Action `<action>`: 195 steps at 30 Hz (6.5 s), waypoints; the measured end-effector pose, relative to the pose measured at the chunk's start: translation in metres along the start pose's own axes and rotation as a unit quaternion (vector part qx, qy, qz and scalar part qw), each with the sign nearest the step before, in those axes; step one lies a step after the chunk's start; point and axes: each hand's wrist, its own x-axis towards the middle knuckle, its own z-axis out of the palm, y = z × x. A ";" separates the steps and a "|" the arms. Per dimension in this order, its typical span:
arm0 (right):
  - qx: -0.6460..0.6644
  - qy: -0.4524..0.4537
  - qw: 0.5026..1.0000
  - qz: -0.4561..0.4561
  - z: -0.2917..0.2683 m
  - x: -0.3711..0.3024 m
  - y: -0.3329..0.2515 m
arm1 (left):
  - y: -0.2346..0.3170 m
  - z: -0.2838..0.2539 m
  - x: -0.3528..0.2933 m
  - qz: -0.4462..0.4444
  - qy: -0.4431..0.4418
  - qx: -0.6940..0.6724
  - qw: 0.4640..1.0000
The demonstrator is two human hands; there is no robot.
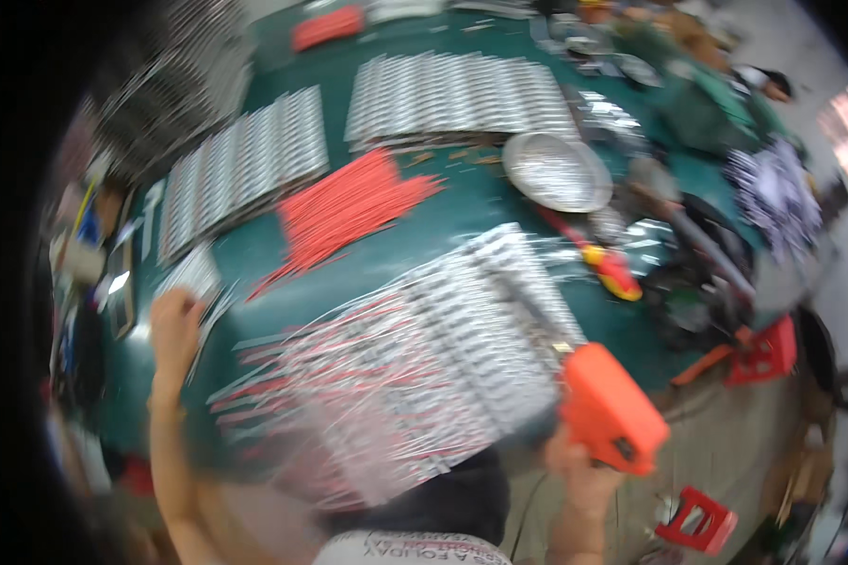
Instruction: The person uses a soldering iron to attach red and white wires to a grid of electronic components on a workbench. They repeatedly pick up individual wires, position them on the component grid, and apply the soldering iron to secure them.
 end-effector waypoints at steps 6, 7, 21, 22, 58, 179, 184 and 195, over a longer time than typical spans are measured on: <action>-0.002 -0.060 0.997 0.040 -0.012 0.005 -0.017 | -0.020 0.005 -0.010 -0.036 0.045 -0.018 0.998; 0.004 -0.053 0.997 0.047 -0.011 0.002 -0.019 | -0.020 0.003 -0.008 -0.043 0.059 -0.026 0.997; -0.084 -0.017 0.995 -0.052 0.008 0.004 -0.024 | 0.180 -0.005 0.051 0.012 -0.068 -0.412 0.908; -0.097 -0.016 0.993 -0.069 0.016 0.010 -0.028 | 0.200 -0.004 0.057 0.028 -0.098 -0.447 0.889; -0.053 -0.032 0.993 0.105 -0.008 0.012 -0.007 | 0.248 0.053 0.062 0.176 -0.057 -0.332 0.925; -0.051 -0.002 0.995 0.087 -0.035 -0.042 0.010 | 0.274 0.040 0.038 0.190 -0.082 -0.352 0.913; -0.058 -0.031 0.997 0.036 -0.023 -0.027 0.005 | 0.274 0.042 0.038 0.193 -0.078 -0.346 0.915; -0.037 -0.065 0.996 0.057 -0.027 -0.028 -0.007 | 0.277 0.037 0.036 0.187 -0.093 -0.376 0.903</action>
